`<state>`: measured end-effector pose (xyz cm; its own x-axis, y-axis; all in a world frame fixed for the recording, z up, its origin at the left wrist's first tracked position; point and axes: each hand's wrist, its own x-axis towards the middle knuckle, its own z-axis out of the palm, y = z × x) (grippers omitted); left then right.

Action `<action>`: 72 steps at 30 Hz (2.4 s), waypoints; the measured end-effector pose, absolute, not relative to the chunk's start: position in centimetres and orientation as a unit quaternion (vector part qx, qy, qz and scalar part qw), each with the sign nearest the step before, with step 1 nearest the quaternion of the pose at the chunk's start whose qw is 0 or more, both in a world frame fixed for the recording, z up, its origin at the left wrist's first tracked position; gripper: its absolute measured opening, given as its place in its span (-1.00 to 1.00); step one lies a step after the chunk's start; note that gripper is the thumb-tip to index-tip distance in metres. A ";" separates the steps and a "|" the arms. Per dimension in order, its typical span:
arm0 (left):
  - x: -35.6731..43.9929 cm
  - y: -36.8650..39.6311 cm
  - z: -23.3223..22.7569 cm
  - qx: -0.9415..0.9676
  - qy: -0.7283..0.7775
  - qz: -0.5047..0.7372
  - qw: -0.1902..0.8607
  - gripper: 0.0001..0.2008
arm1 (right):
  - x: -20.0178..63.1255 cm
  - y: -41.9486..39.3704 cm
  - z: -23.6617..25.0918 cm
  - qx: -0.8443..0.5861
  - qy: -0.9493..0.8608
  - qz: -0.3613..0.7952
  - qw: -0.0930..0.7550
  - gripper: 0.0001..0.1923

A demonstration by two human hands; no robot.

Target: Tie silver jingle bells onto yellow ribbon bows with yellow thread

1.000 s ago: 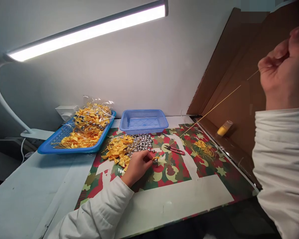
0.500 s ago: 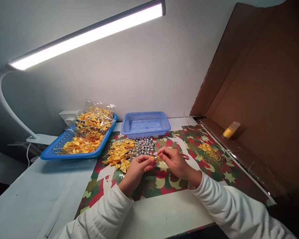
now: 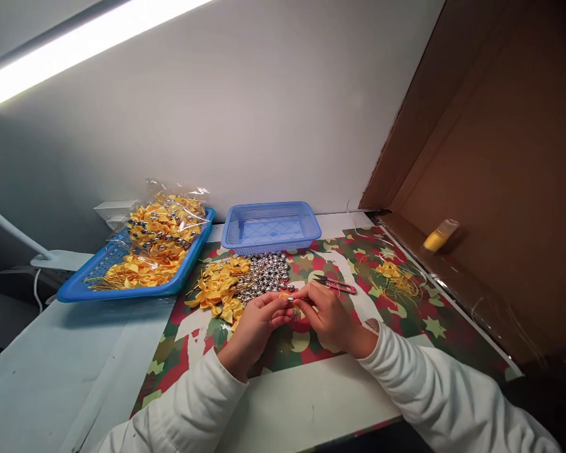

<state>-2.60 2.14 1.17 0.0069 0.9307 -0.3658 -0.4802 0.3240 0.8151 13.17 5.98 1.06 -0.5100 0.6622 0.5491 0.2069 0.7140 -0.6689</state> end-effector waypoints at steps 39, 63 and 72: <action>-2.3 1.7 1.4 0.306 0.412 0.526 0.678 -0.74 | 13.7 6.4 0.4 -0.241 -0.748 0.408 0.464 -0.81; -3.3 1.0 2.2 0.656 0.550 0.448 0.256 -0.90 | 16.3 12.2 5.1 -0.276 -0.375 0.651 0.600 -0.76; -0.2 -2.1 2.2 0.840 0.523 -0.114 -0.087 -0.74 | 20.5 24.3 10.3 -0.401 -0.286 0.617 0.614 -0.81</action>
